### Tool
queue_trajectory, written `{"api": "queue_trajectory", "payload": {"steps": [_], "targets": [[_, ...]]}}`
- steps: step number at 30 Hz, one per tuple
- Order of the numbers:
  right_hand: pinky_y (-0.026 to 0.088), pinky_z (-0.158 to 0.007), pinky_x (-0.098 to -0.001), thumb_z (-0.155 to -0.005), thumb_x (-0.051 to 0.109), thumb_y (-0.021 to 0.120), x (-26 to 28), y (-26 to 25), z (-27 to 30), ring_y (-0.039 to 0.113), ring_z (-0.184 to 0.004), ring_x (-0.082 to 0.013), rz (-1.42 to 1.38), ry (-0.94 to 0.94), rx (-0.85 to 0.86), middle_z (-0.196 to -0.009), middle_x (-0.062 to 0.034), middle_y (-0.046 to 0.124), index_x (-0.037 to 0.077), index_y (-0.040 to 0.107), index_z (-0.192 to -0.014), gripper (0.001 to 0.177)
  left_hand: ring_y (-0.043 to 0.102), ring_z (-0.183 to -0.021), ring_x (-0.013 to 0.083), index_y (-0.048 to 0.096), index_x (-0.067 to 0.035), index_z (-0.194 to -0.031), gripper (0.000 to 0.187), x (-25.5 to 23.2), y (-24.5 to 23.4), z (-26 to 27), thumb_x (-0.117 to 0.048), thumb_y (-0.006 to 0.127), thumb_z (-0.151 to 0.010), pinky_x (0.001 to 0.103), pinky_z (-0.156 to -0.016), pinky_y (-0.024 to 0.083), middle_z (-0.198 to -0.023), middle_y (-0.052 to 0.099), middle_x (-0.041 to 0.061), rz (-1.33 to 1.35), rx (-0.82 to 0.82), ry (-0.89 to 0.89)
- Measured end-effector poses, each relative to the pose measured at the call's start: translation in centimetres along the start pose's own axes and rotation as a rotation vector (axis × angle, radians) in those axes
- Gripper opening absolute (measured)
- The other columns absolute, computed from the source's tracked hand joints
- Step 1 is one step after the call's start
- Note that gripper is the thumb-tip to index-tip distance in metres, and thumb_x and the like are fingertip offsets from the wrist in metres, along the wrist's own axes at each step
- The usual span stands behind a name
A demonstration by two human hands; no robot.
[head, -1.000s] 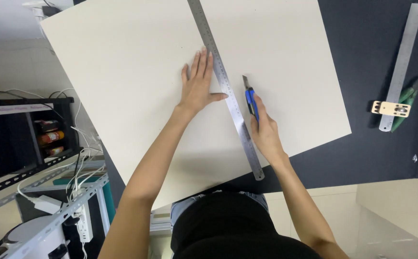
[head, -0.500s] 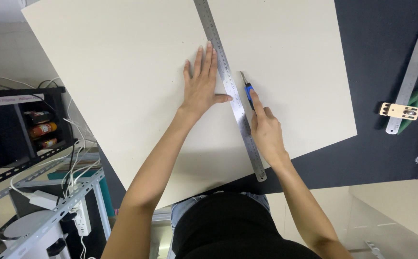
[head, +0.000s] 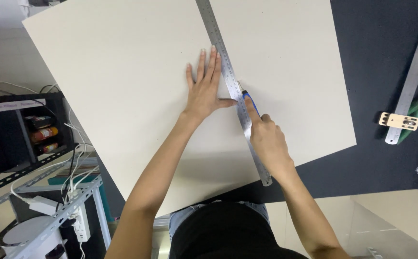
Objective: Cutting cardboard sheets into specific sizes using a metal ruler as a guide and a utility knife.
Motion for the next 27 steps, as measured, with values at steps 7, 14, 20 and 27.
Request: {"api": "queue_trajectory", "payload": {"steps": [7,14,20,27], "targets": [[0.058,-0.046,-0.056,-0.089,-0.009,0.046,2.5,-3.7,0.5,0.072,-0.061,-0.0456,0.027,-0.085,-0.051,-0.077,-0.0307,0.069,0.006,0.049,-0.148,0.061,-0.012,-0.154,0.0289,0.006,-0.012,-0.163,0.134,-0.9,-2.4,-0.1,-0.057,0.091,-0.07,0.06,-0.119,-0.02,-0.171,-0.003,0.005,0.266,0.145,-0.07],[0.059,-0.046,-0.0539,-0.09,-0.006,0.045,2.6,-4.5,0.3,0.073,-0.062,-0.0445,-0.002,-0.065,-0.011,-0.08,-0.0314,0.07,0.007,0.049,-0.148,0.06,-0.013,-0.153,0.0306,0.007,-0.012,-0.163,0.133,-0.8,-2.3,-0.6,-0.056,0.09,-0.068,0.061,-0.118,-0.019,-0.171,-0.003,0.006,0.282,0.168,-0.077],[0.059,-0.049,-0.0581,-0.089,-0.008,0.046,2.8,-5.0,0.4,0.072,-0.067,-0.0496,-0.061,-0.051,0.012,-0.084,-0.0357,0.07,0.003,0.049,-0.147,0.059,-0.014,-0.153,0.0303,0.005,-0.013,-0.163,0.135,-0.8,-2.2,-0.7,-0.054,0.092,-0.067,0.059,-0.118,-0.02,-0.171,-0.005,0.004,0.305,0.177,-0.088],[0.059,-0.051,-0.0592,-0.09,-0.007,0.046,3.2,-5.3,0.6,0.072,-0.068,-0.0502,-0.067,-0.045,0.009,-0.086,-0.0374,0.07,0.001,0.05,-0.146,0.057,-0.015,-0.153,0.0304,0.004,-0.014,-0.163,0.137,-0.8,-2.2,-0.7,-0.055,0.092,-0.067,0.059,-0.117,-0.021,-0.171,-0.006,0.004,0.307,0.181,-0.087]]}}
Point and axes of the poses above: each hand's wrist, its own z-axis away from the middle knuckle, its own y-axis out of the palm, x = y × z, the point moved 3 cm from there along -z, towards the middle knuckle
